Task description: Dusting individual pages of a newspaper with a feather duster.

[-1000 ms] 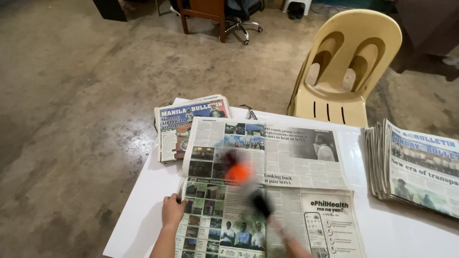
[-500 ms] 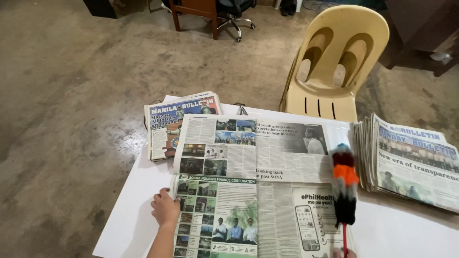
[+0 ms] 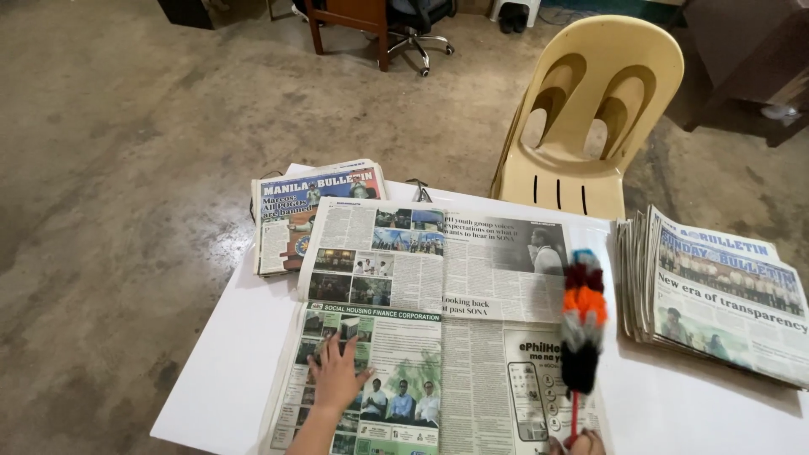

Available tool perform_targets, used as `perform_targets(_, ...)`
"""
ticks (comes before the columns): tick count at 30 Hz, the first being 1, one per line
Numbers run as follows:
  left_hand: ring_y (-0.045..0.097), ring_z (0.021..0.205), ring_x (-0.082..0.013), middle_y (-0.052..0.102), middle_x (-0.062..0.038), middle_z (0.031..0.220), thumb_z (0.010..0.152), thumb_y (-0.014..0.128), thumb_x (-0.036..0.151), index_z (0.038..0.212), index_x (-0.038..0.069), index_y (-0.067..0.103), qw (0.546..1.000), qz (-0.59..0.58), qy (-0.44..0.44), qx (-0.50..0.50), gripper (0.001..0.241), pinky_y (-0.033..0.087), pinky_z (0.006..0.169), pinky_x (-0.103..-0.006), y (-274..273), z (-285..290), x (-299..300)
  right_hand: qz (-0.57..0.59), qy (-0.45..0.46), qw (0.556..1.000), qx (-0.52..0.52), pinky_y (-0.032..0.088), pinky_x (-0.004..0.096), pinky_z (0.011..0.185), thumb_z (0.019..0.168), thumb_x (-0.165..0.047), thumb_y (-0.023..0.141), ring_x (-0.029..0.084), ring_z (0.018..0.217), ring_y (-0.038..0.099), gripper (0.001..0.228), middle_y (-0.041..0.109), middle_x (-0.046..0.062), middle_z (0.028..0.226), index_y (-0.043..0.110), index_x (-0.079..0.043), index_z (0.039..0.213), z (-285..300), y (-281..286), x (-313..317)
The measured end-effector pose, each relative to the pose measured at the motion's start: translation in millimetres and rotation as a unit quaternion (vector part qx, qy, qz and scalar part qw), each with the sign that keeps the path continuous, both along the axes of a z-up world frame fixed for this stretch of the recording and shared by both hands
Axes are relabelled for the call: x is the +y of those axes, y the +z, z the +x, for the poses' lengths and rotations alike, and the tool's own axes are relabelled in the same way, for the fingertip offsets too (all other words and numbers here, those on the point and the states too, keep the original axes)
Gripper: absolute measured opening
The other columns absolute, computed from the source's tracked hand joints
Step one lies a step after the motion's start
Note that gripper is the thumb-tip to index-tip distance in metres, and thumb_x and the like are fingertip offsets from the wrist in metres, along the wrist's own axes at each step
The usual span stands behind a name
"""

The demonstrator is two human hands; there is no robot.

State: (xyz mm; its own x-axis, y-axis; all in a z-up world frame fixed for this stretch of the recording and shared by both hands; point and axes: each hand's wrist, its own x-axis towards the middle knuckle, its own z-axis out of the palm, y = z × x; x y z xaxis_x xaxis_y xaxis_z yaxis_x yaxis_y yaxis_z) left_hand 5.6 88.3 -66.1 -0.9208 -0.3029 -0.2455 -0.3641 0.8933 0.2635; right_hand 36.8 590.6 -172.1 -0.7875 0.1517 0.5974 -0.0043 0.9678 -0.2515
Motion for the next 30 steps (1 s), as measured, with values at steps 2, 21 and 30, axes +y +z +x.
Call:
perform_targets(2,0.019,0.149,-0.0415,0.023,-0.016,0.158,0.088,0.070,0.061,0.150,0.026,0.038,1.000,0.005,0.000,-0.016,0.078,0.015,0.114,-0.0807,13.8,-4.4,3.9,0.010,0.016,1.000,-0.017,0.061,0.049,0.093,0.074,-0.024,0.066,0.040,0.095,0.072,0.025,0.069,0.022,0.085,0.060,-0.001,0.078,-14.4,-46.0,26.3)
perform_targets(21,0.074,0.089,-0.0235,0.077,-0.011,0.107,0.084,0.074,0.020,0.115,0.006,0.070,0.907,0.359,0.051,0.214,0.035,0.057,0.078,-0.0358,136.5,-62.7,76.6,-0.483,0.402,0.701,-0.337,0.044,0.021,0.053,0.094,-0.005,0.051,0.007,0.060,0.046,0.038,0.066,-0.004,0.131,0.062,-0.004,0.130,-18.0,247.3,-215.9)
perform_targets(30,0.071,0.083,-0.0309,0.077,-0.015,0.109,0.088,0.068,0.023,0.128,0.007,0.069,0.879,0.311,0.362,0.017,0.043,0.056,0.068,-0.0392,83.0,1.5,-85.3,-0.464,-0.007,0.795,-0.391,0.045,0.034,0.060,0.108,-0.022,0.051,0.018,0.062,0.054,0.028,0.068,0.008,0.082,0.066,-0.010,0.128,-65.4,204.8,-164.3)
